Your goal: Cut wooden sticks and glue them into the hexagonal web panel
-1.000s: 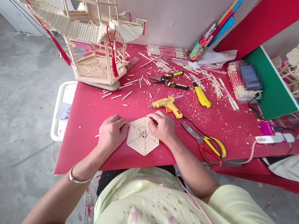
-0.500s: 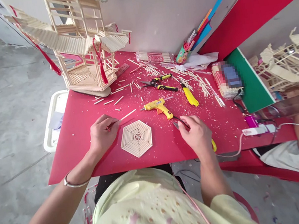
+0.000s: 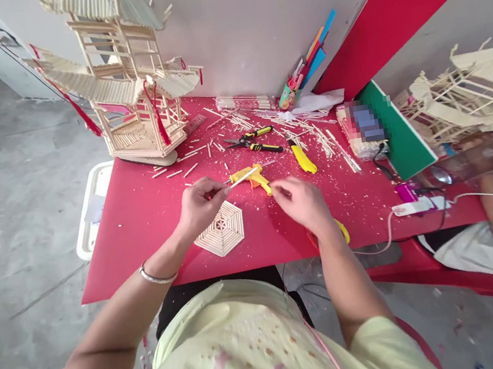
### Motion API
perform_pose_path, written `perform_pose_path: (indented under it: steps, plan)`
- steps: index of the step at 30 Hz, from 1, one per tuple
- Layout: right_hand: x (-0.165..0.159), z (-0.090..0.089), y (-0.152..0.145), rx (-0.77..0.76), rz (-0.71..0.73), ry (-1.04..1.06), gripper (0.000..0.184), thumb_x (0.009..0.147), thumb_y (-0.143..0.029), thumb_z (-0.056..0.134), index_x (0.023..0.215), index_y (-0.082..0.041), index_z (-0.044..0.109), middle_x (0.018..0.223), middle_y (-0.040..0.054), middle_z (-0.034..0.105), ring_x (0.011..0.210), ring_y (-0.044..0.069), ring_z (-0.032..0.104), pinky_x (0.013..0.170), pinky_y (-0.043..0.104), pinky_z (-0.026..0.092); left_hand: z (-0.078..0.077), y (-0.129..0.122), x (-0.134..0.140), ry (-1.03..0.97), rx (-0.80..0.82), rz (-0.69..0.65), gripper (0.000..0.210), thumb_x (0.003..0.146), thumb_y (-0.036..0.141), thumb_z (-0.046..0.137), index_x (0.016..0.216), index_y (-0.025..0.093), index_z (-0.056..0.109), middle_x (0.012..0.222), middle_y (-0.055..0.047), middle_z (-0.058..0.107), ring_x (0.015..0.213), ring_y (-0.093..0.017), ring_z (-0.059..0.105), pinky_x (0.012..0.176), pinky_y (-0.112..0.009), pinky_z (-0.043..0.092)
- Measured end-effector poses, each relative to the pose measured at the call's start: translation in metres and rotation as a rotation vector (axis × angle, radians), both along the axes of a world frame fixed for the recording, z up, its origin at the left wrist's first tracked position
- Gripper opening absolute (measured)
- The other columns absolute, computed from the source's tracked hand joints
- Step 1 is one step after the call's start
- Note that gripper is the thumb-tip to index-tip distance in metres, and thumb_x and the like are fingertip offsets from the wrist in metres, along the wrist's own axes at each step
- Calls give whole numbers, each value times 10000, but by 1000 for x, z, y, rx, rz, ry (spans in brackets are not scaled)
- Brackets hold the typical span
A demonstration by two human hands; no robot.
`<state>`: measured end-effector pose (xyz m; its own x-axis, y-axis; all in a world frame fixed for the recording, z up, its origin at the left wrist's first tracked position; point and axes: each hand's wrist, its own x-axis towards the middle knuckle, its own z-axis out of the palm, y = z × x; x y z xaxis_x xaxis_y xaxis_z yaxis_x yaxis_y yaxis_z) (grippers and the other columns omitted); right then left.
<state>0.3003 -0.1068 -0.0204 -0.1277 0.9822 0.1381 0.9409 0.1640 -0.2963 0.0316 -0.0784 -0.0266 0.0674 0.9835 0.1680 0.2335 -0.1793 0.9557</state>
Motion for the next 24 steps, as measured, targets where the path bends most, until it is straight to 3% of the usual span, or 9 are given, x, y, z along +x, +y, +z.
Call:
perform_pose_path:
  steps: [2,5,7,9,13,17,20,24]
  plan:
    - [-4,6,61,25,-3,-82,352,1003,-253,495,1313,-271,659,1239,82,701,1061,248,679,911,399,535,2,12,7,-128,-95,14,206,739,363,807,751,166,748,582,-9,608,510,-107,496,482,-249,369]
    - [-3,12,151,-105,42,-321,675,888,-107,603,1544,-157,455,1529,175,515,1381,308,495,1110,417,414,7,28,8,-265,-187,42,261,715,405,834,729,165,734,505,18,538,451,-88,443,445,-234,311]
    - [-1,12,194,-153,93,-369,814,776,-77,714,1546,-140,455,1557,193,484,1400,335,466,1113,418,403,11,34,4,-330,-228,55,297,712,434,845,723,163,727,489,29,512,438,-75,415,438,-222,280]
    - [1,10,219,-179,151,-405,843,720,-70,749,1518,-159,495,1543,187,500,1380,334,477,1107,419,396,14,38,-2,-396,-255,59,324,693,449,867,726,161,724,494,31,515,442,-68,410,439,-214,273]
    - [8,5,231,-159,223,-463,749,703,-134,765,1428,-178,579,1435,190,565,1318,353,509,1109,461,358,21,47,-10,-509,-275,79,349,658,452,896,747,161,726,503,35,523,443,-64,410,435,-210,259]
    - [22,18,222,-55,193,-451,602,756,-212,727,1335,-106,603,1372,238,562,1261,381,518,1094,496,342,29,60,-13,-581,-271,101,329,670,420,897,749,158,715,546,30,544,455,-55,409,426,-203,256]
    - [29,31,205,31,151,-396,540,847,-262,641,1342,-63,552,1360,260,552,1249,371,516,1078,480,353,33,69,-10,-646,-223,109,315,696,407,890,796,155,728,655,1,627,483,-50,443,418,-190,268]
    - [20,43,166,38,188,-253,516,878,-314,599,1347,-119,507,1244,174,622,1069,277,602,920,376,464,37,75,-2,-710,-151,148,324,699,410,890,798,151,723,655,3,628,487,-51,467,419,-177,289]
